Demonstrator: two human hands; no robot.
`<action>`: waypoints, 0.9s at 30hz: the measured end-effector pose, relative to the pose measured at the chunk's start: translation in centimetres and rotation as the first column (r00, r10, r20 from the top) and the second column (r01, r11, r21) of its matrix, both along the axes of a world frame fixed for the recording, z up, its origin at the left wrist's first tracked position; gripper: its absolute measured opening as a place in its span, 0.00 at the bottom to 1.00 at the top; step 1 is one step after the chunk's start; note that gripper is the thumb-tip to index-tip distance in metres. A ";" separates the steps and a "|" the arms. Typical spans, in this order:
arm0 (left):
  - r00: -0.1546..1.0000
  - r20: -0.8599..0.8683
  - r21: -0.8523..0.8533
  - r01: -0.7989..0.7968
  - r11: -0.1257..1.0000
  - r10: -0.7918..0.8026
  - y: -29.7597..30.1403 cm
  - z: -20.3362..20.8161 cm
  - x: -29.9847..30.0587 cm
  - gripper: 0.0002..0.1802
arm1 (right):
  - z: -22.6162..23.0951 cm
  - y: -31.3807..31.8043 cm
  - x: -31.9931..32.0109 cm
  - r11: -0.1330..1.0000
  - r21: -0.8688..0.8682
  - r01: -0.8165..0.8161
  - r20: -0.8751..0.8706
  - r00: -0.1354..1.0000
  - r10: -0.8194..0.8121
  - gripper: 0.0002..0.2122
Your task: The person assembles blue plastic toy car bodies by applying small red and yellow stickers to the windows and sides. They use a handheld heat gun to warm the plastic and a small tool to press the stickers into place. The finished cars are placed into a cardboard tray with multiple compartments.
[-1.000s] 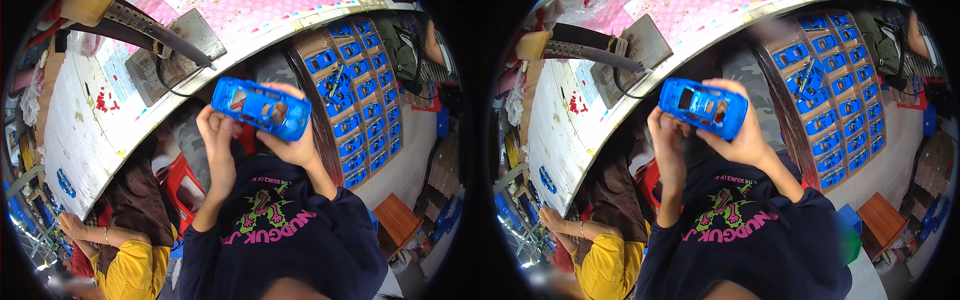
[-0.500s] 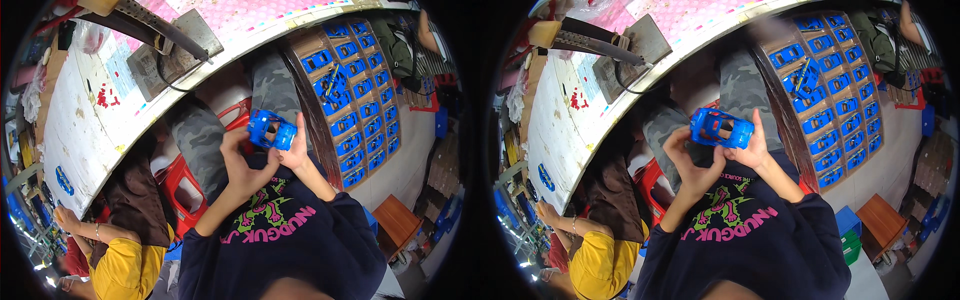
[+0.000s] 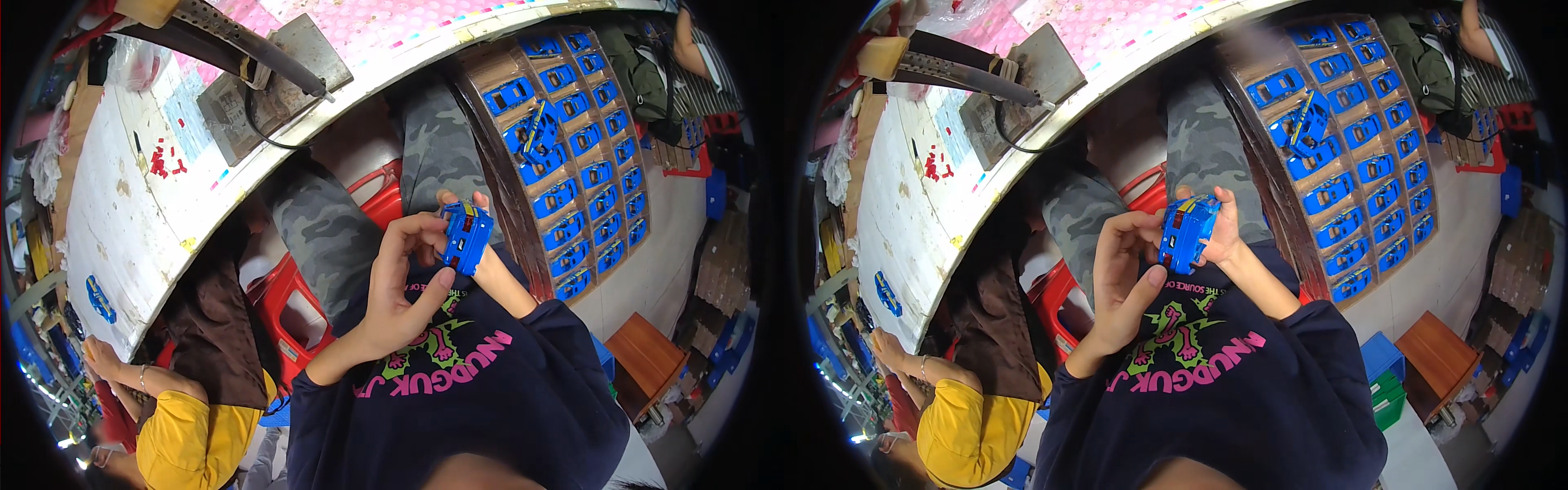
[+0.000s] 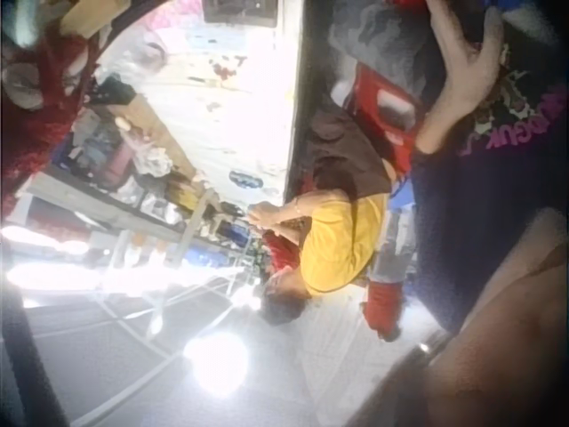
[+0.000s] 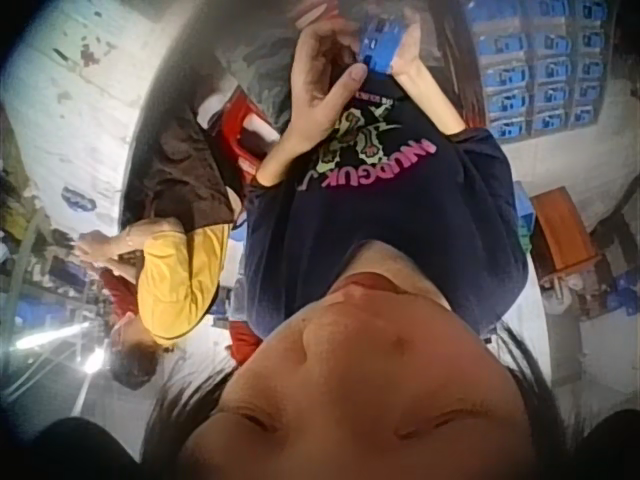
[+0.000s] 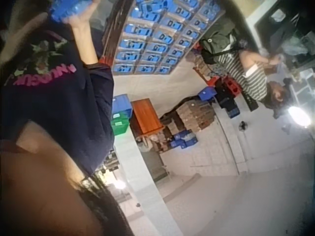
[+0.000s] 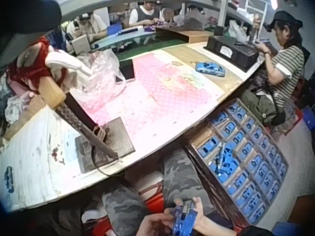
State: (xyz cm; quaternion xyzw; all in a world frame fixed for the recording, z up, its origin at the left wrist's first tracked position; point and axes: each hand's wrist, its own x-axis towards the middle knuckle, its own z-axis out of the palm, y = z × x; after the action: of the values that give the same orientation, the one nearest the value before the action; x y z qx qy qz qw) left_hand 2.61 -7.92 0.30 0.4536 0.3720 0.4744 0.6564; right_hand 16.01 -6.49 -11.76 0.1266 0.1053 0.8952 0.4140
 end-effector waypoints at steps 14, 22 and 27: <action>0.953 -0.283 0.026 -0.106 0.994 0.109 -0.7 -1.8 -0.5 0.29 | -2.5 -1.7 0.3 0.982 -0.188 -0.023 0.417 0.903 0.101 0.24; 0.953 -0.293 0.159 -0.031 0.987 0.077 -1.2 -6.0 -1.9 0.38 | 1.2 -1.8 -0.6 0.872 -0.471 -0.132 0.544 0.735 0.405 0.31; 0.941 0.004 0.186 -0.333 0.924 0.338 -2.3 -5.3 -6.0 0.34 | 2.0 0.6 2.5 0.938 0.173 -0.301 0.725 0.684 0.086 0.33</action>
State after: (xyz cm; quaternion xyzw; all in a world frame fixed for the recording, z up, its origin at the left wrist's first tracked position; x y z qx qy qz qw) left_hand -3.35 -10.21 -5.01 0.4484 0.4078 0.6056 0.5157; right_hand 18.52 -5.84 -9.79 -0.1813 -0.1756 0.9192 0.3023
